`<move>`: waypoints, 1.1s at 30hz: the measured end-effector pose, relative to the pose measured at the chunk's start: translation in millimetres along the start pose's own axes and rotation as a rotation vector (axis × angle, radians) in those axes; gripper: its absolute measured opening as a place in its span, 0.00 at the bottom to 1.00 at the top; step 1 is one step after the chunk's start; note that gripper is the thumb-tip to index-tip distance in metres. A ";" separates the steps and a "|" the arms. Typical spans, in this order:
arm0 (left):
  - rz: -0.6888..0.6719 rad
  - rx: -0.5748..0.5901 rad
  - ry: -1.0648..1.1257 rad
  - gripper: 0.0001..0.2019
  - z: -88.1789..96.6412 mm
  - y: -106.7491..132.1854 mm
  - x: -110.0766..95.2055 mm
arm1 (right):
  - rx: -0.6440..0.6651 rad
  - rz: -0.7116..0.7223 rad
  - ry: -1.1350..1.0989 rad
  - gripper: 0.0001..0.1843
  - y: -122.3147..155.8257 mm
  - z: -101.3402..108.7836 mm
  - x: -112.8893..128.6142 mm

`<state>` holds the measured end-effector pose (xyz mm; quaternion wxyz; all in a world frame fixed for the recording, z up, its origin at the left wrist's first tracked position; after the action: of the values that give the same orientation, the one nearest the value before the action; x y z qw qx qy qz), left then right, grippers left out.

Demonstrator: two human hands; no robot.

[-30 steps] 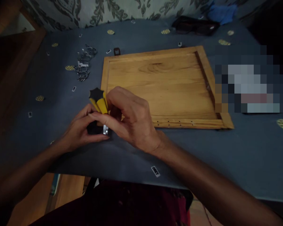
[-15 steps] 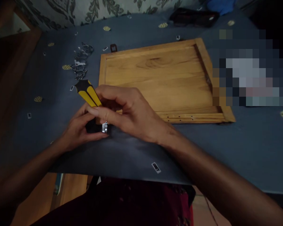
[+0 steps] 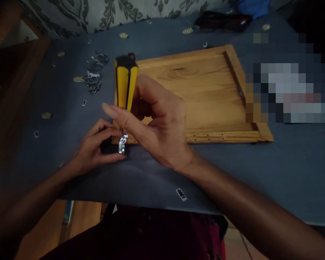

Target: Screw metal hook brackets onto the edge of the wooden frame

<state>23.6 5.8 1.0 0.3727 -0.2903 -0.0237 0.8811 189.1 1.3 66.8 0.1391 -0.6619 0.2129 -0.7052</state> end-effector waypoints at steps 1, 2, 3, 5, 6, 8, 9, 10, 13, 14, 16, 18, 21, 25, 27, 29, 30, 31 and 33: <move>-0.002 -0.003 0.007 0.21 0.2 0.1 -0.1 | 0.028 -0.014 0.012 0.18 0.7 -1.5 -2.6; -0.005 -0.005 0.013 0.21 0.3 0.3 -0.3 | 0.058 -0.023 0.029 0.20 1.8 -3.4 -5.2; -0.007 -0.007 0.017 0.21 0.3 0.5 -0.1 | 0.081 -0.024 0.049 0.21 3.0 -5.1 -7.4; -0.013 -0.014 0.019 0.22 0.3 1.0 0.1 | 0.100 -0.017 0.096 0.20 5.2 -6.8 -10.8; -0.017 -0.016 0.017 0.22 0.2 1.3 0.0 | 0.100 -0.009 0.105 0.20 5.8 -7.2 -11.6; -0.016 -0.017 0.011 0.22 0.0 1.5 0.3 | 0.103 0.002 0.082 0.20 6.4 -8.8 -12.2; -0.014 -0.016 0.010 0.22 -0.1 1.5 0.5 | 0.106 0.005 0.067 0.21 6.3 -9.6 -12.2; -0.011 -0.014 0.011 0.22 -0.1 1.5 0.7 | 0.108 0.004 0.056 0.21 6.2 -10.3 -12.3; -0.001 -0.005 0.014 0.22 -0.5 1.2 1.4 | 0.104 -0.018 0.043 0.21 6.4 -10.2 -12.8; 0.002 -0.001 0.013 0.22 -0.8 1.2 1.8 | 0.102 -0.036 0.042 0.21 6.8 -9.7 -13.9; 0.001 0.007 0.015 0.23 -1.4 1.3 2.0 | 0.101 -0.070 0.039 0.20 7.8 -8.9 -16.2; -0.004 0.005 0.018 0.23 -1.1 1.5 1.8 | 0.107 -0.082 0.040 0.19 8.5 -8.7 -16.9; -0.004 0.000 0.013 0.22 -0.5 1.5 1.4 | 0.111 -0.089 0.034 0.19 8.1 -9.0 -18.0; -0.005 -0.005 -0.001 0.22 0.6 0.4 -0.2 | 0.127 -0.044 0.025 0.21 5.9 -12.2 -13.7; -0.008 0.000 -0.011 0.21 0.3 -0.2 -1.1 | 0.161 0.013 0.021 0.18 4.5 -15.6 -7.3; -0.009 0.010 -0.020 0.21 -0.5 -0.4 -1.4 | 0.227 0.081 0.016 0.14 3.5 -20.7 0.7; -0.005 0.015 -0.025 0.20 -0.9 -0.5 -1.1 | 0.270 0.117 0.013 0.13 3.3 -23.6 5.0; -0.003 0.016 -0.032 0.20 -1.0 -0.4 -0.8 | 0.315 0.145 0.012 0.12 3.3 -26.5 8.6; 0.002 0.016 -0.040 0.20 -0.8 -0.3 -0.3 | 0.388 0.156 0.013 0.12 2.6 -29.9 11.1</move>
<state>24.4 5.7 0.6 0.3737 -0.2695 -0.0241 0.8872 158.2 -2.9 74.3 0.3166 -0.5996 0.1245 -0.7244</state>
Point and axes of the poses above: each hand's wrist, its own y-axis away from the middle knuckle, its own z-axis out of the back of the hand, x = y × z, the point moved 10 cm from there along -y, towards the middle knuckle, and after that the axes turned 6 degrees about -y, right-handed, at the moved point
